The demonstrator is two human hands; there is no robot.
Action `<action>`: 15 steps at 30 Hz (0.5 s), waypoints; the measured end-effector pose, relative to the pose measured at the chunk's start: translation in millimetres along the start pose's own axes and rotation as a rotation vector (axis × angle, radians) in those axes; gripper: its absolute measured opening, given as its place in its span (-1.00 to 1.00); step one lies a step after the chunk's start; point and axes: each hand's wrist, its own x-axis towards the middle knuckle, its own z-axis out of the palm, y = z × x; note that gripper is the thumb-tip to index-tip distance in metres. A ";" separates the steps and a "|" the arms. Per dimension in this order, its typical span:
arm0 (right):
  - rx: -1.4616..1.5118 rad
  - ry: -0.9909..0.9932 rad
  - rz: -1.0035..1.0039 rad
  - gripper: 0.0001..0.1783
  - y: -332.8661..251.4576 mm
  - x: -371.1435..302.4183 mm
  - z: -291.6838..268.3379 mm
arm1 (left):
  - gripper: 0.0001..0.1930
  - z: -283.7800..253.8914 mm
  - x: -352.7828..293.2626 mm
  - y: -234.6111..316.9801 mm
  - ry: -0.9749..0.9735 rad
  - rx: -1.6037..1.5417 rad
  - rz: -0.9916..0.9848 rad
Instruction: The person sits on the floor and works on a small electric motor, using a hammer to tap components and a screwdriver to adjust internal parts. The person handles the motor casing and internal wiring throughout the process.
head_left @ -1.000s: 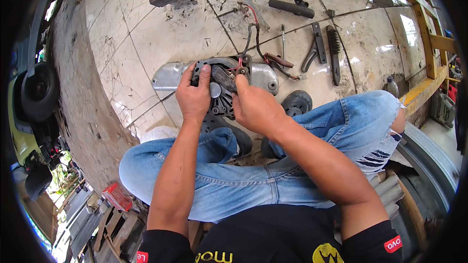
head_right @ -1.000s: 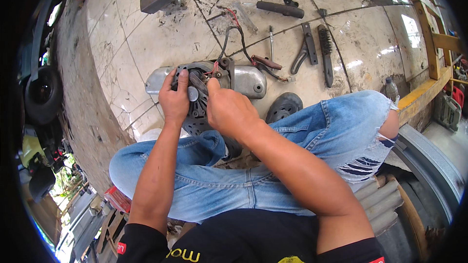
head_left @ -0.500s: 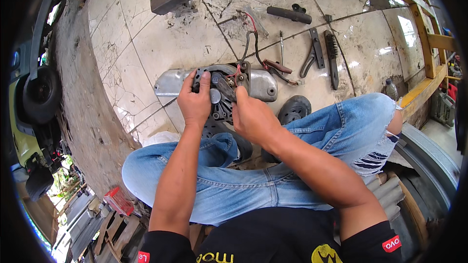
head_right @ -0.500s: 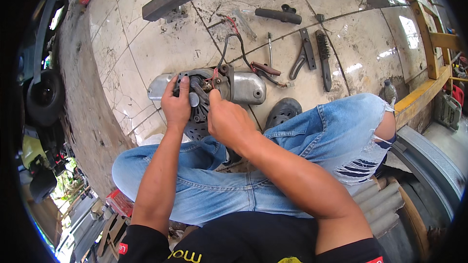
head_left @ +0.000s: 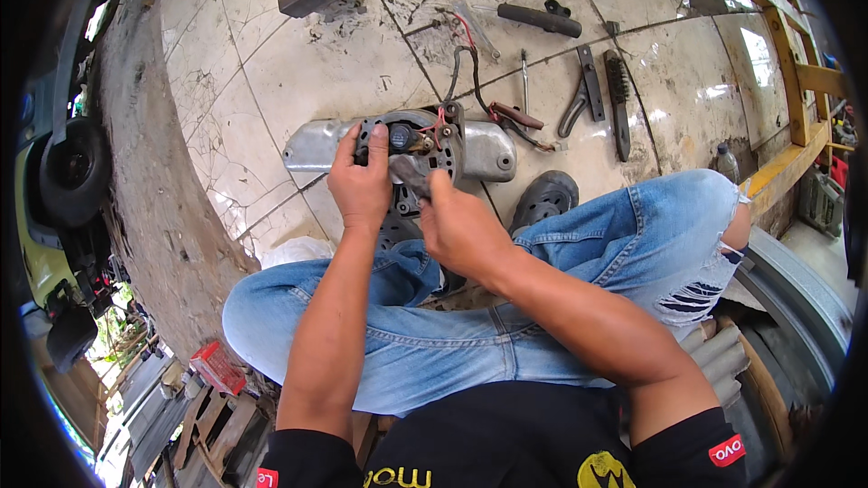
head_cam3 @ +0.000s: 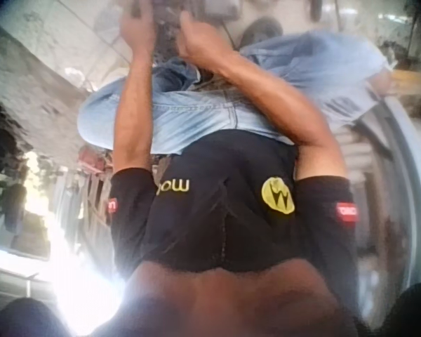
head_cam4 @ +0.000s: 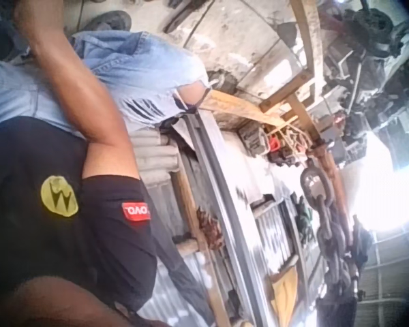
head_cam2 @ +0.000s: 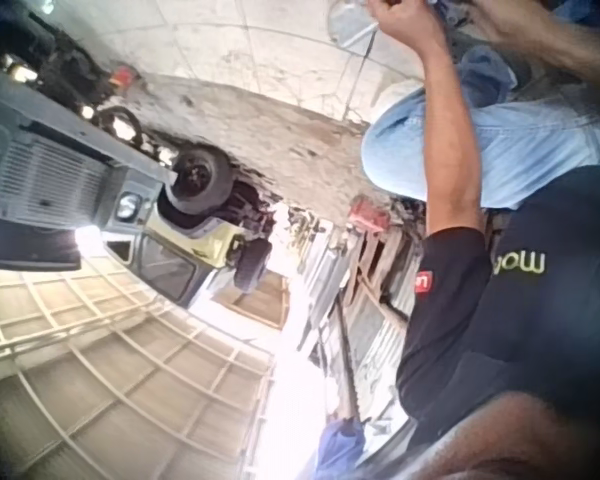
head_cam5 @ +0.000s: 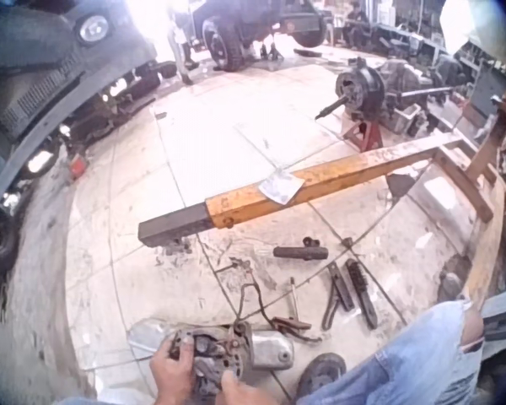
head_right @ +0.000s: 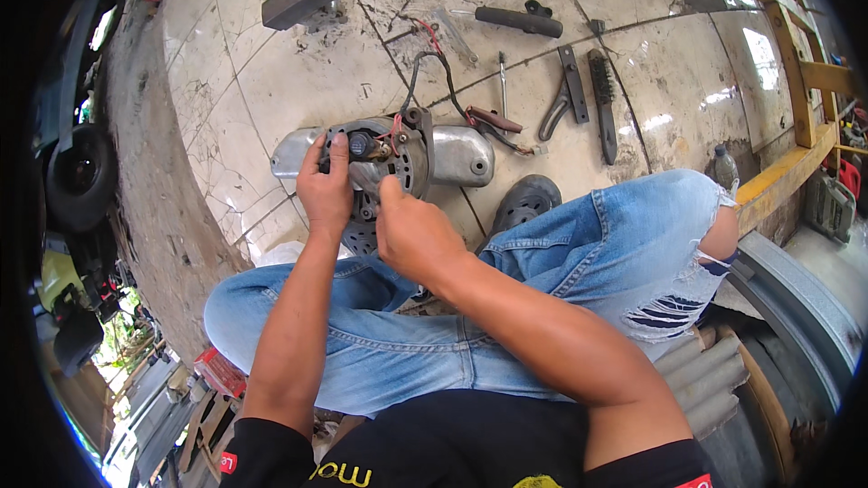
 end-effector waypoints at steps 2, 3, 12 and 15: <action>0.073 0.074 0.038 -0.76 -4.6 3.9 -10.6 | -0.45 0.7 -0.6 -7.1 0.017 0.016 0.021; 0.109 0.073 0.131 -0.72 -8.3 8.6 -21.0 | -0.45 1.1 -2.6 -5.4 0.001 -0.037 0.001; 0.004 0.059 0.133 -0.72 -6.2 14.8 -34.5 | -0.42 -17.0 18.9 -18.9 -0.287 -0.216 -0.345; 0.062 0.086 0.108 -0.74 -4.2 19.1 -36.1 | -0.38 -19.1 17.7 -11.3 -0.334 -0.268 -0.363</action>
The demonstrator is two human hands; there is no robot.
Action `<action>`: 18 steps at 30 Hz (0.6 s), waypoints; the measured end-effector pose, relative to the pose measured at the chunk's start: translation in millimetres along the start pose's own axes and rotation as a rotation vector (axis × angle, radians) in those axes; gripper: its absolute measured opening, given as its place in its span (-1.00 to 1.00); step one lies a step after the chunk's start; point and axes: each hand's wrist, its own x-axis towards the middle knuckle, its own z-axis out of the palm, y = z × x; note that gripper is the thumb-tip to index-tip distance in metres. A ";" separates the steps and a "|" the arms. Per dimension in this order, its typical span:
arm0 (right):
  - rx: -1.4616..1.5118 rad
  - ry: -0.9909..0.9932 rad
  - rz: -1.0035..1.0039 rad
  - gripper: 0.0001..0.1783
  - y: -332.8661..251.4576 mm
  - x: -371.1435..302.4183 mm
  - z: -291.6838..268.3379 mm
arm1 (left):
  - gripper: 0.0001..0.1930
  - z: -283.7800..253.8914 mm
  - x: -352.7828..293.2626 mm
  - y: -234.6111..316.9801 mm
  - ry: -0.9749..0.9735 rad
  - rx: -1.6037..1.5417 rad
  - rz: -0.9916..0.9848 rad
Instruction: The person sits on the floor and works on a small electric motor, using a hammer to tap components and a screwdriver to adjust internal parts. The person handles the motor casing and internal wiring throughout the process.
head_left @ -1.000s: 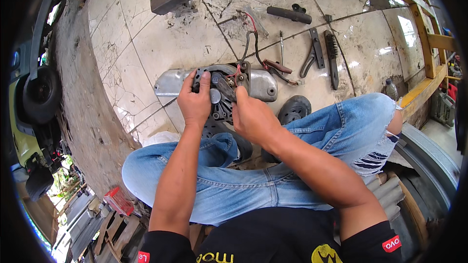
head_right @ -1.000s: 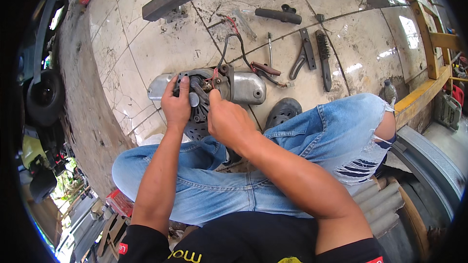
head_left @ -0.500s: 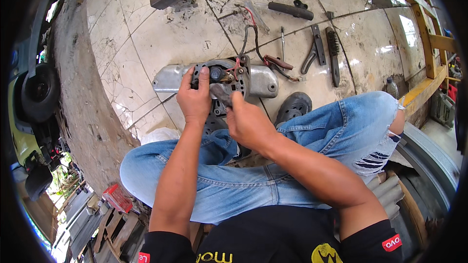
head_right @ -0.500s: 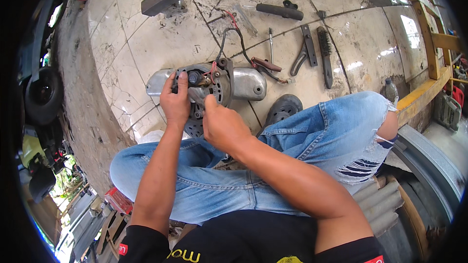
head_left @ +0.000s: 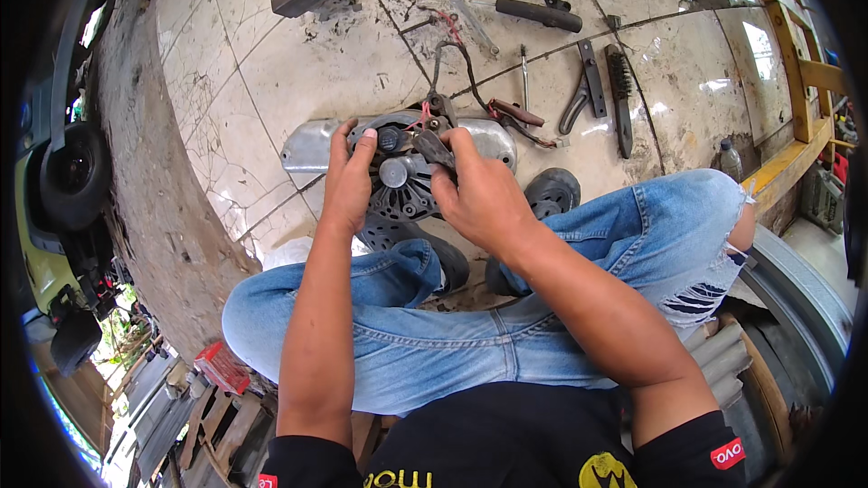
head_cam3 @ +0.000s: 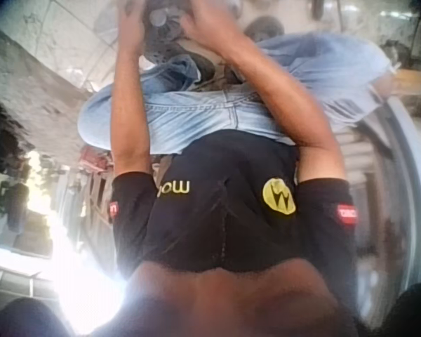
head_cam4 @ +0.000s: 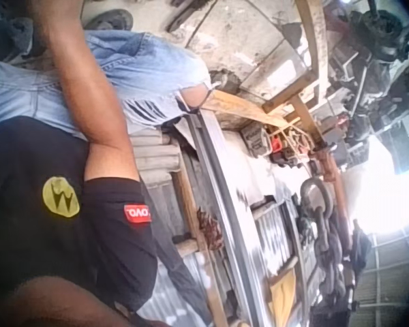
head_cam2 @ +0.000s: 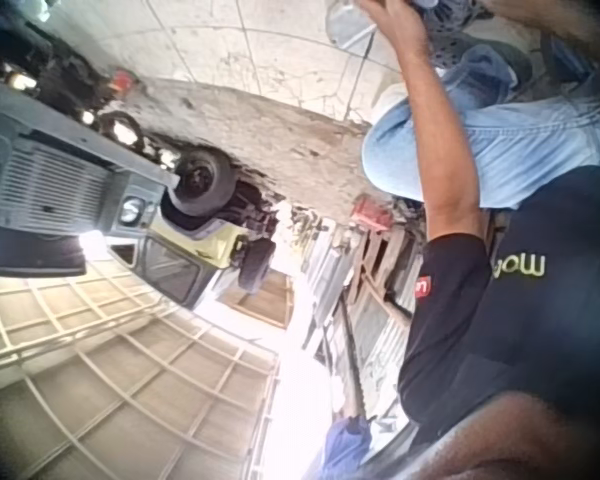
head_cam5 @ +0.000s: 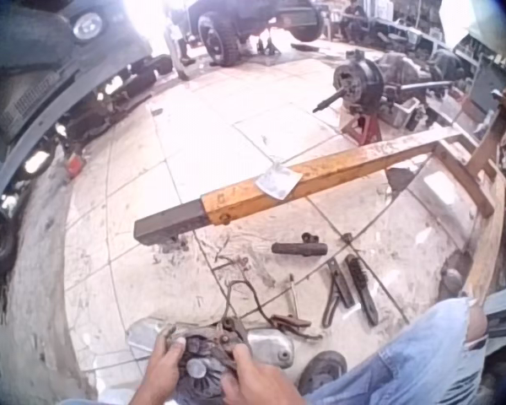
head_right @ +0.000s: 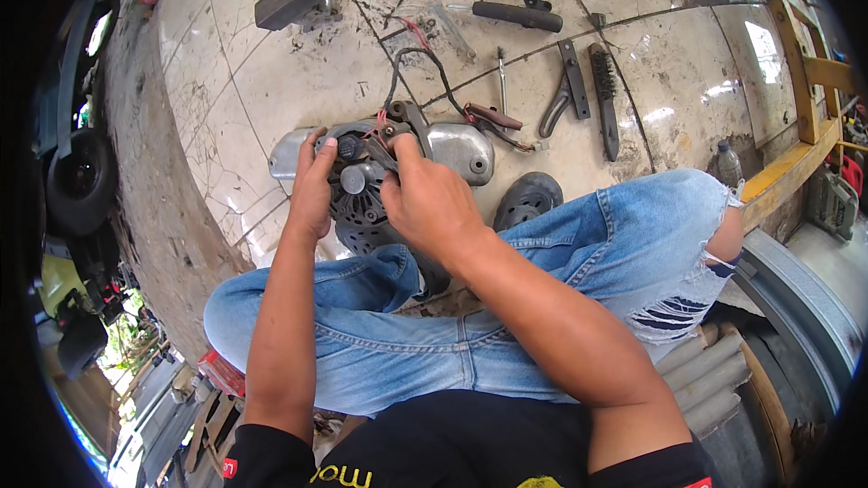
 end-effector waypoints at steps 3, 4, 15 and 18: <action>-0.164 0.101 -0.194 -0.75 4.0 3.6 5.5 | -0.37 6.0 -2.8 -4.7 0.043 -0.025 -0.005; -0.199 0.082 -0.201 -0.74 2.6 5.1 4.6 | -0.35 8.8 -4.1 -8.9 0.065 -0.049 -0.026; -0.208 0.049 -0.223 -0.51 0.1 7.5 8.0 | -0.42 18.4 -10.7 -4.1 0.170 0.069 0.073; -0.206 -0.052 -0.168 -0.50 -7.9 5.6 7.5 | -0.42 16.2 -8.9 -10.9 0.174 0.047 0.070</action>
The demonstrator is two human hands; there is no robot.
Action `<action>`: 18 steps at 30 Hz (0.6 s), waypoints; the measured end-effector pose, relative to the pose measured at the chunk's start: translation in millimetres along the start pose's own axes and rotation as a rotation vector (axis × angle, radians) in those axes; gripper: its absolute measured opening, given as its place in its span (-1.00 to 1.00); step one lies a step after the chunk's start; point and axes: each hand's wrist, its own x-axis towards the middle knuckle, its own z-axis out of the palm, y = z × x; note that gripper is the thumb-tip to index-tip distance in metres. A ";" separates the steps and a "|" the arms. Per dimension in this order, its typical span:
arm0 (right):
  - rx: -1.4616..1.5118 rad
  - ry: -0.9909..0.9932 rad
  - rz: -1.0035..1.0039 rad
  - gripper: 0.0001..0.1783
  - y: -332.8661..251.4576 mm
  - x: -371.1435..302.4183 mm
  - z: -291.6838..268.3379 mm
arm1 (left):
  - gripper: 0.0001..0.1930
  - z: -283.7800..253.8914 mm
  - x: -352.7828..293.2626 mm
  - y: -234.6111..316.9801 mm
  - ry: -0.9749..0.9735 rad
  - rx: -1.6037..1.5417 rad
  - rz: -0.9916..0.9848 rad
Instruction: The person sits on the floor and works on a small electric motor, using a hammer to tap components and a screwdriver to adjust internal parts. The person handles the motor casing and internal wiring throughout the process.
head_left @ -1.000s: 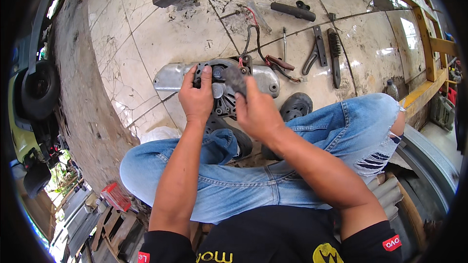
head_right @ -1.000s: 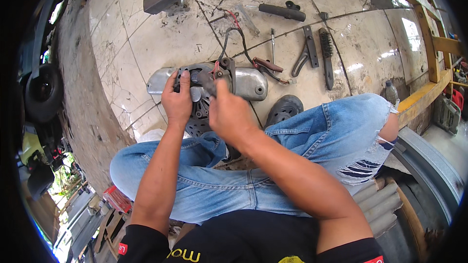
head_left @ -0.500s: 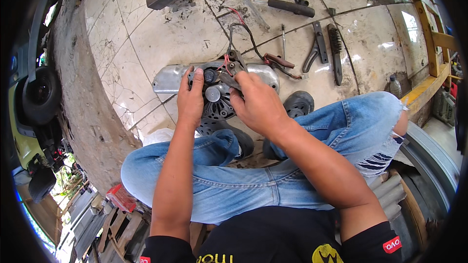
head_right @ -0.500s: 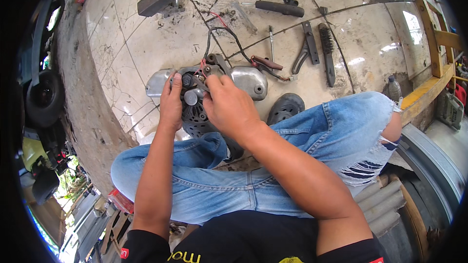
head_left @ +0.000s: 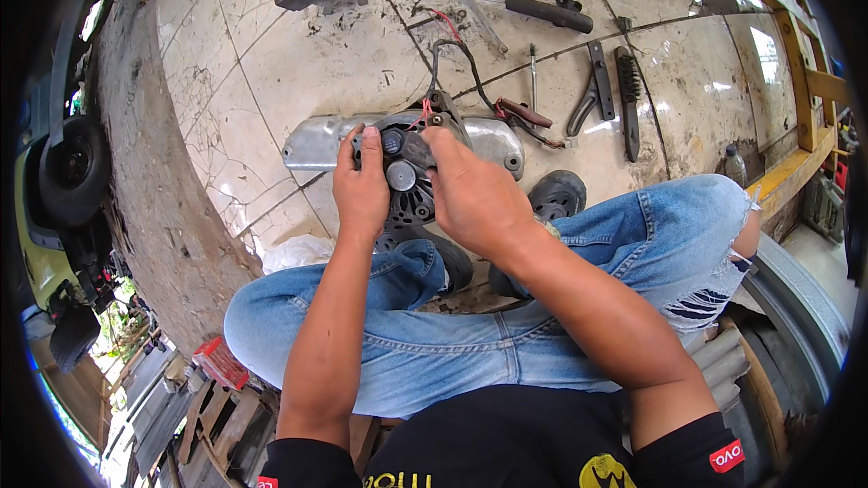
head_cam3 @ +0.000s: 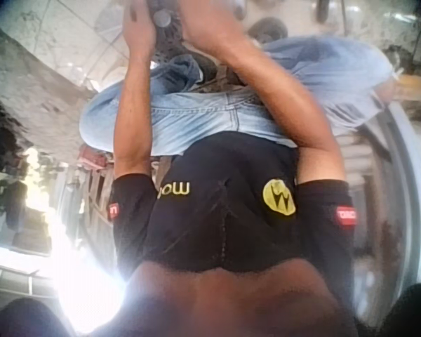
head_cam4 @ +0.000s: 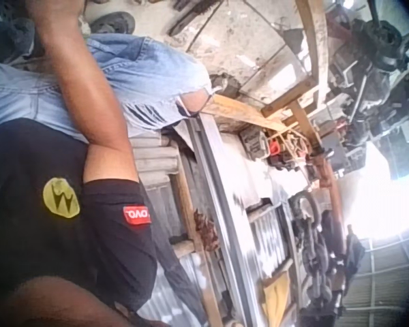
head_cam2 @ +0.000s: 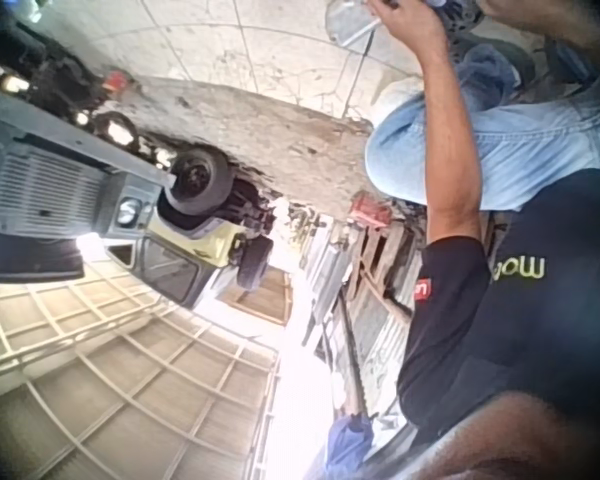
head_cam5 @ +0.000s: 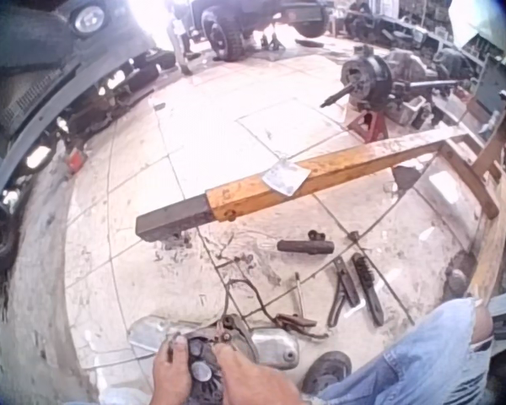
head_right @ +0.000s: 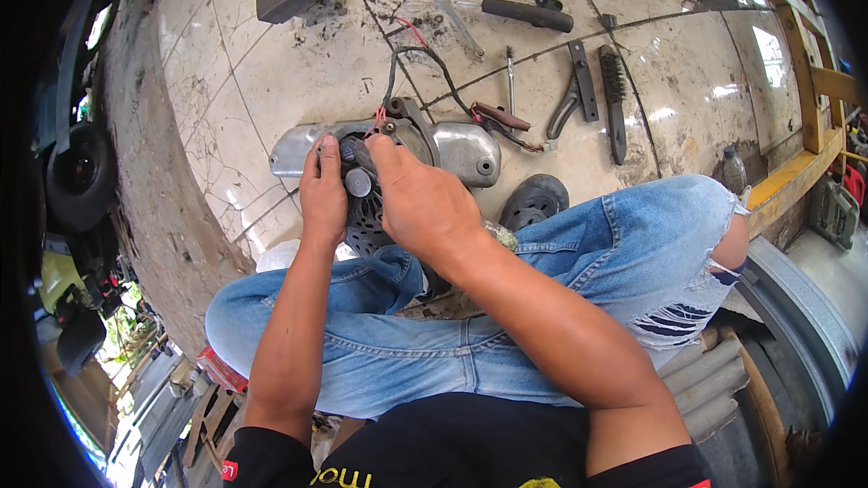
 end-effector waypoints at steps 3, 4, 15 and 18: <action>-0.016 -0.023 -0.014 -0.49 -0.4 0.1 -0.5 | -0.42 0.5 0.3 -2.9 0.012 -0.008 -0.002; -0.007 -0.018 -0.018 -0.50 0.5 -0.1 0.4 | -0.42 1.0 -0.1 -3.0 0.016 -0.007 -0.002; -0.018 -0.023 -0.020 -0.57 -0.8 -0.2 3.7 | -0.43 0.2 -0.9 2.9 0.025 0.053 0.024; -0.056 -0.076 0.002 -0.58 -0.7 0.1 1.4 | -0.43 0.5 -5.0 3.3 0.039 0.084 0.016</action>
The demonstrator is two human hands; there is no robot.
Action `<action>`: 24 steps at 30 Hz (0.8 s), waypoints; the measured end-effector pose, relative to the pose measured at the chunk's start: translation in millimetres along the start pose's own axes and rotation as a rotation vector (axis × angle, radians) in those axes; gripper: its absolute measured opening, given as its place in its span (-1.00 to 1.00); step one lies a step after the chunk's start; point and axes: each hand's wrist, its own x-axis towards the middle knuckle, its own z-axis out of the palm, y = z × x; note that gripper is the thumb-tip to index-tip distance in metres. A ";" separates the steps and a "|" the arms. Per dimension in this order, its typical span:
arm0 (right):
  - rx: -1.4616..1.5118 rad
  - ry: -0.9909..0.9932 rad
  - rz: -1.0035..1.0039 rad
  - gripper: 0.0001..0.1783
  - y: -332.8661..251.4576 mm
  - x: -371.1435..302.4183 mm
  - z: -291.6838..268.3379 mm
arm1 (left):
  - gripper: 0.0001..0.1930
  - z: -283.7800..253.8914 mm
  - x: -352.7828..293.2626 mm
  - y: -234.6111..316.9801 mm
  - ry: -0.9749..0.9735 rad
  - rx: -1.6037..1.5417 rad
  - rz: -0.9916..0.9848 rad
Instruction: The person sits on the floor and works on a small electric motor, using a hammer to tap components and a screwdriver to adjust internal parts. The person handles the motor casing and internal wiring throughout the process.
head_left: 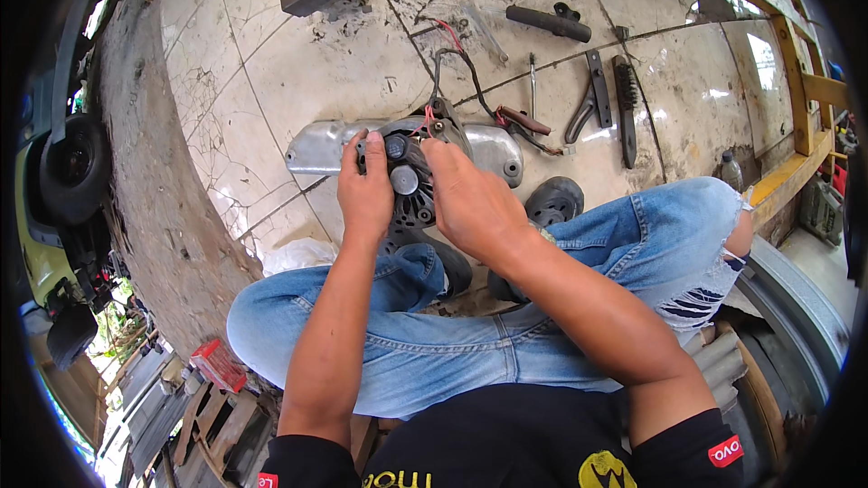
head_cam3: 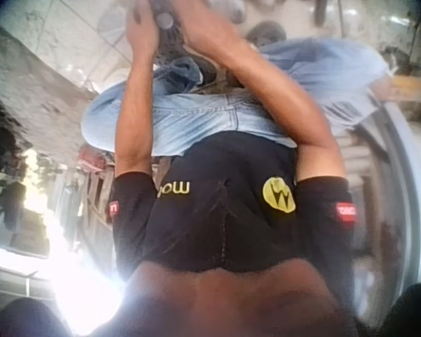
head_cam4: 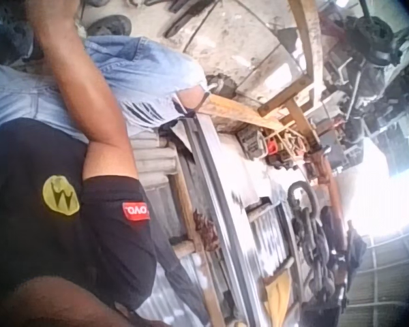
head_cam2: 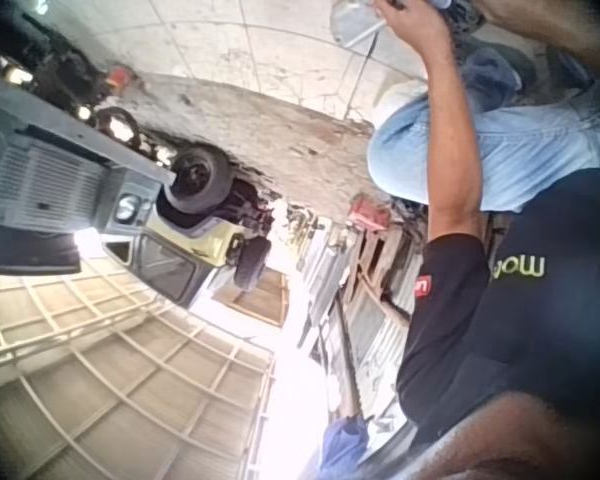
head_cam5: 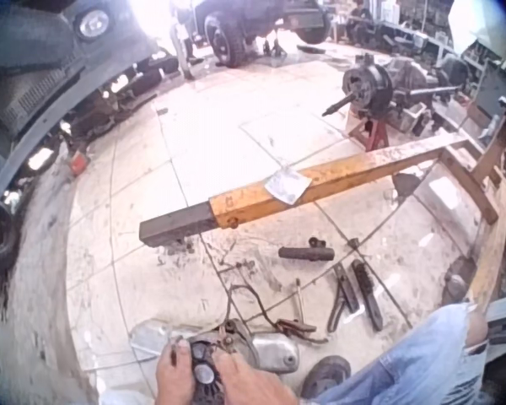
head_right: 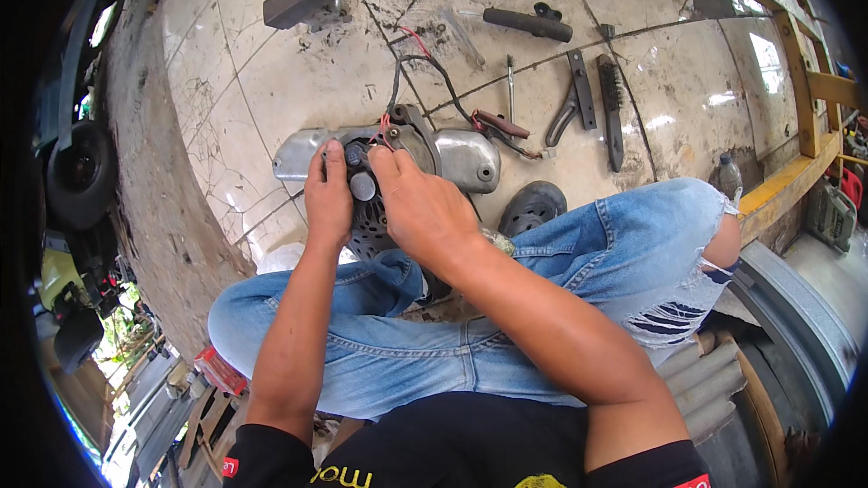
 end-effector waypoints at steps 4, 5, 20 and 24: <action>0.068 0.032 -0.017 -0.58 1.2 -0.5 3.1 | -0.44 1.8 -3.0 5.7 0.016 0.003 0.005; 0.076 0.010 -0.032 -0.58 1.0 -1.4 5.1 | -0.44 1.5 -2.6 8.8 0.001 0.019 0.005; 0.037 -0.041 -0.010 -0.58 -4.6 0.6 -0.7 | -0.43 0.2 -0.4 5.9 -0.021 -0.010 0.012; 0.036 0.096 -0.034 -0.55 -4.8 0.4 0.6 | -0.44 2.0 5.3 -2.0 0.018 0.012 0.048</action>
